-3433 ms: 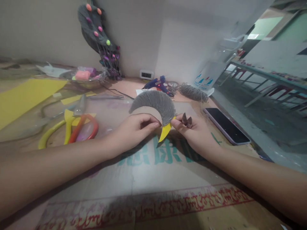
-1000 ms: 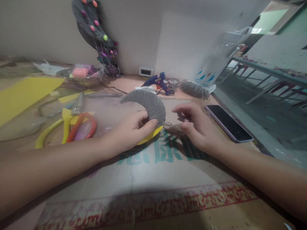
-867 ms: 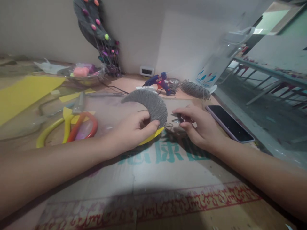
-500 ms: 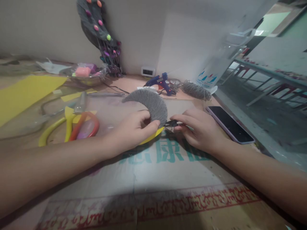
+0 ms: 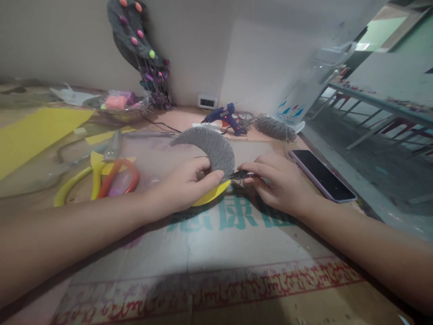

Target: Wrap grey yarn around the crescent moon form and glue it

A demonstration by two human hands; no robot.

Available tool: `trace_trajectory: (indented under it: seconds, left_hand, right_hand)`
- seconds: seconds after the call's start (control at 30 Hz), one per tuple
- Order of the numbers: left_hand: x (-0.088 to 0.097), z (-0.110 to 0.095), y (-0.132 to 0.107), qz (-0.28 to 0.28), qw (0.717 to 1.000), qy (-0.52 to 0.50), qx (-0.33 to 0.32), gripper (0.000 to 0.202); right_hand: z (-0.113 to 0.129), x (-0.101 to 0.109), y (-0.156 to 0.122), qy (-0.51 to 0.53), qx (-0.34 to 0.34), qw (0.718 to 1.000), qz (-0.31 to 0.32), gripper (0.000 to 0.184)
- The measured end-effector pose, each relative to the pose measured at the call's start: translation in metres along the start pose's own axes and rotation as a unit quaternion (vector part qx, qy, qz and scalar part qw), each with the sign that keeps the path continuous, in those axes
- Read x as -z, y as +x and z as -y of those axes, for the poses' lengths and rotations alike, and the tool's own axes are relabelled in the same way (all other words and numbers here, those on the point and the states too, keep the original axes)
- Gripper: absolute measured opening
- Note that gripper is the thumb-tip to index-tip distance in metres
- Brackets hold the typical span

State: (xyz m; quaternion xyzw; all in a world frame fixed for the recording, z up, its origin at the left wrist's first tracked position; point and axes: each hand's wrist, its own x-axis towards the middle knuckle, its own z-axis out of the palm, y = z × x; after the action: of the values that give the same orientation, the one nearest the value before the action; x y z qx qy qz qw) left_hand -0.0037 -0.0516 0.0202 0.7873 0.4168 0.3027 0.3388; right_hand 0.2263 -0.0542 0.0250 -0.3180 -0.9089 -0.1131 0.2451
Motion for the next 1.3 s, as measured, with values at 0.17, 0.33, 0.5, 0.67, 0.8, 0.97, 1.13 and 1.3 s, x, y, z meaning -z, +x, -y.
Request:
trace_trajectory:
  seconds: [0.17, 0.33, 0.5, 0.67, 0.8, 0.97, 1.13, 1.3]
  left_hand:
    - [0.0003, 0.0005, -0.0008, -0.005, 1.0, -0.007, 0.003, 0.03]
    - [0.0005, -0.0031, -0.0013, -0.016, 0.999, -0.025, 0.011, 0.03]
    - [-0.0003, -0.0047, -0.002, -0.009, 0.998, -0.059, 0.031, 0.027]
    - [-0.0016, -0.0006, -0.003, -0.005, 0.998, -0.065, 0.022, 0.028]
    - [-0.0021, 0.0008, -0.0031, 0.008, 0.996, -0.091, 0.017, 0.023]
    - [-0.0019, -0.001, -0.0033, 0.003, 0.997, -0.07, 0.018, 0.025]
    - [-0.0017, -0.0013, -0.0018, 0.005, 0.997, -0.069, 0.02, 0.023]
    - [-0.0017, -0.001, -0.0002, 0.001, 0.997, -0.071, 0.012, 0.025]
  right_hand:
    - [0.0005, 0.0001, 0.0002, 0.006, -0.002, 1.0, -0.008, 0.027]
    - [0.0024, 0.0016, 0.0002, -0.007, -0.01, 1.0, -0.009, 0.026]
    - [0.0035, 0.0041, 0.001, 0.009, -0.016, 1.0, 0.0, 0.025]
    - [0.0027, 0.0047, 0.0021, 0.05, -0.019, 0.999, 0.009, 0.021]
    - [0.0002, 0.0017, 0.0016, 0.066, -0.009, 0.998, -0.004, 0.018]
    - [0.0003, 0.0022, 0.0011, 0.073, -0.007, 0.997, -0.006, 0.019]
    - [0.0019, 0.0032, -0.0001, 0.091, -0.041, 0.995, -0.003, 0.02]
    - [0.0011, 0.0012, -0.0014, 0.106, -0.064, 0.992, -0.038, 0.022]
